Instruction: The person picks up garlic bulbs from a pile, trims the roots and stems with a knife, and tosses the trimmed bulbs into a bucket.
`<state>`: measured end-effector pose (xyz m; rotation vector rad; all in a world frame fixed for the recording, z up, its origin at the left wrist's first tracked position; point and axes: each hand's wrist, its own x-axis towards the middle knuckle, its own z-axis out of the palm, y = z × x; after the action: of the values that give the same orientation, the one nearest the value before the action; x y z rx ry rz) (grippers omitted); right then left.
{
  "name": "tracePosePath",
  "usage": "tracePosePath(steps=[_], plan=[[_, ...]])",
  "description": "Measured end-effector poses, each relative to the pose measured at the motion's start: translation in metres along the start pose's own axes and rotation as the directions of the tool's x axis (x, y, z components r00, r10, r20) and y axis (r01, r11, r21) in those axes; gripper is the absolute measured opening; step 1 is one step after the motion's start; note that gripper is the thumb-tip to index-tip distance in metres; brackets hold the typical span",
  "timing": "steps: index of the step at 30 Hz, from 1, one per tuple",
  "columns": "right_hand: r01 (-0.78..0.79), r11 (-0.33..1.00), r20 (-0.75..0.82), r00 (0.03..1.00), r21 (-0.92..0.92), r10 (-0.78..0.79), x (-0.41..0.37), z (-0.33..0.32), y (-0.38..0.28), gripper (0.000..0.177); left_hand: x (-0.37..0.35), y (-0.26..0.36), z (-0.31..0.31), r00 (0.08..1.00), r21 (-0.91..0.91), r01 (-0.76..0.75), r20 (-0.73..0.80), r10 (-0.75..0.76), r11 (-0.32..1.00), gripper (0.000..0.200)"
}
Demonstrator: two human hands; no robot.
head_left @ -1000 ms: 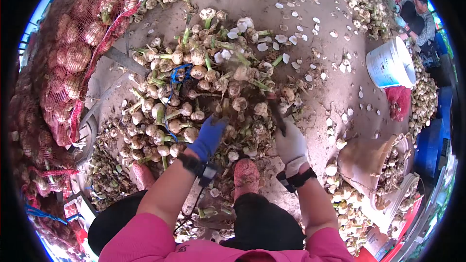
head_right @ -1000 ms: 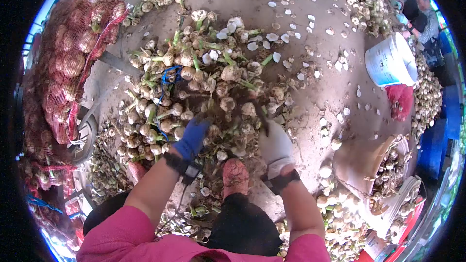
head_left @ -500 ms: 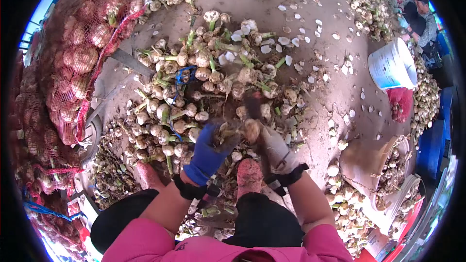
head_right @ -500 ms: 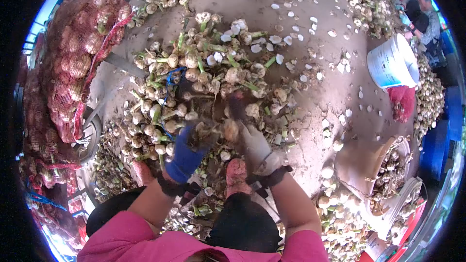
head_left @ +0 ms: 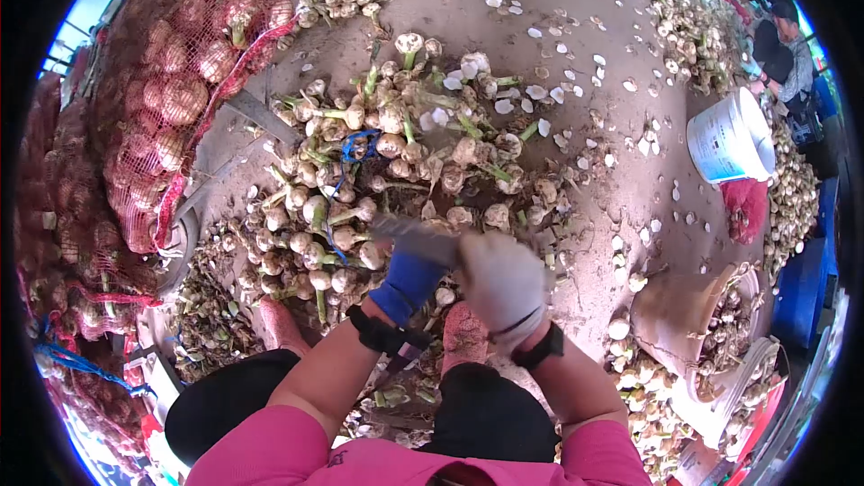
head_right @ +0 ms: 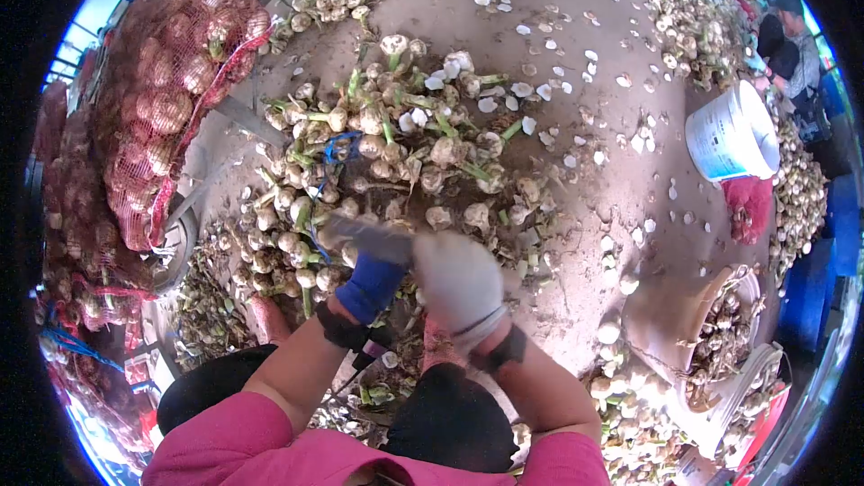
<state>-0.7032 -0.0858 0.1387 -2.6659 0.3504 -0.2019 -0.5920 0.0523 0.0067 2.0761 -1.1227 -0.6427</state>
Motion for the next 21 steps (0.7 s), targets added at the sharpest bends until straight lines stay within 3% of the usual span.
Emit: tracePosePath(steps=[2,3,5,6,7,8,9,10,12,14,16,17,18,19,20,21], plan=[[0.155,0.987,-0.022,0.987,-0.033,-0.156,-0.003,0.015,-0.011,0.013,-0.003,-0.025,0.022,1.000,-0.312,-0.017,-0.011,0.014,0.950,0.020],[0.194,0.980,-0.025,0.980,-0.051,-0.195,-0.003,0.018,-0.008,0.013,-0.008,-0.022,0.033,0.995,-0.732,0.003,-0.065,-0.074,0.681,0.021],[0.270,0.959,-0.027,0.962,-0.085,-0.273,-0.006,0.024,0.004,0.013,-0.017,-0.026,0.042,0.972,-0.932,-0.004,-0.089,-0.217,0.362,0.021],[0.068,0.984,0.099,0.994,-0.168,-0.052,-0.005,0.037,0.021,0.012,-0.022,0.006,0.022,0.962,-0.882,0.030,-0.103,-0.254,0.470,0.023],[-0.125,0.952,0.196,0.963,-0.280,0.184,0.002,0.050,0.049,0.011,-0.022,0.039,0.001,0.953,-0.821,0.061,-0.122,-0.279,0.568,0.026],[-0.356,0.893,0.128,0.907,-0.277,0.402,0.000,0.053,0.087,0.008,-0.021,0.055,-0.007,0.942,-0.749,0.094,-0.147,-0.303,0.656,0.030],[-0.548,0.836,-0.178,0.822,0.010,0.541,-0.012,0.056,0.111,0.012,-0.019,0.053,-0.006,0.923,-0.752,0.137,-0.138,-0.358,0.644,0.024],[-0.555,0.784,-0.242,0.750,0.276,0.616,-0.013,0.041,0.112,0.015,-0.011,0.047,0.007,0.982,-0.726,0.070,-0.071,-0.176,0.684,0.027],[-0.462,0.796,-0.280,0.764,0.390,0.581,-0.019,0.017,0.087,0.018,-0.018,0.039,0.048,0.973,-0.687,-0.031,0.145,0.180,0.726,0.033],[-0.426,0.752,-0.216,0.781,0.503,0.586,-0.009,0.003,0.088,0.018,-0.014,0.067,0.062,0.925,-0.378,-0.279,0.140,0.352,0.883,0.040],[-0.445,0.712,-0.150,0.783,0.543,0.603,-0.008,0.001,0.096,0.020,0.003,0.063,0.070,0.966,-0.155,-0.240,0.062,0.252,0.958,0.048],[-0.479,0.697,-0.129,0.768,0.534,0.627,-0.010,0.004,0.103,0.023,0.033,0.046,0.065,0.997,-0.119,-0.079,-0.036,0.075,0.990,0.053],[-0.512,0.681,-0.104,0.755,0.524,0.648,-0.014,0.008,0.110,0.025,0.051,0.040,0.049,0.988,0.141,0.060,-0.147,-0.039,0.988,0.056],[-0.567,0.575,0.033,0.728,0.590,0.684,-0.020,0.022,0.121,0.029,0.060,0.034,0.032,0.952,0.372,0.226,-0.280,-0.123,0.901,0.060],[-0.526,0.565,0.048,0.758,0.636,0.651,-0.024,0.041,0.123,0.029,0.062,0.013,0.032,0.953,0.276,0.297,-0.153,-0.263,0.914,0.062],[-0.586,0.497,0.135,0.723,0.640,0.678,-0.027,0.055,0.125,0.030,0.068,-0.016,0.037,0.928,0.190,0.370,-0.021,-0.373,0.909,0.063]])
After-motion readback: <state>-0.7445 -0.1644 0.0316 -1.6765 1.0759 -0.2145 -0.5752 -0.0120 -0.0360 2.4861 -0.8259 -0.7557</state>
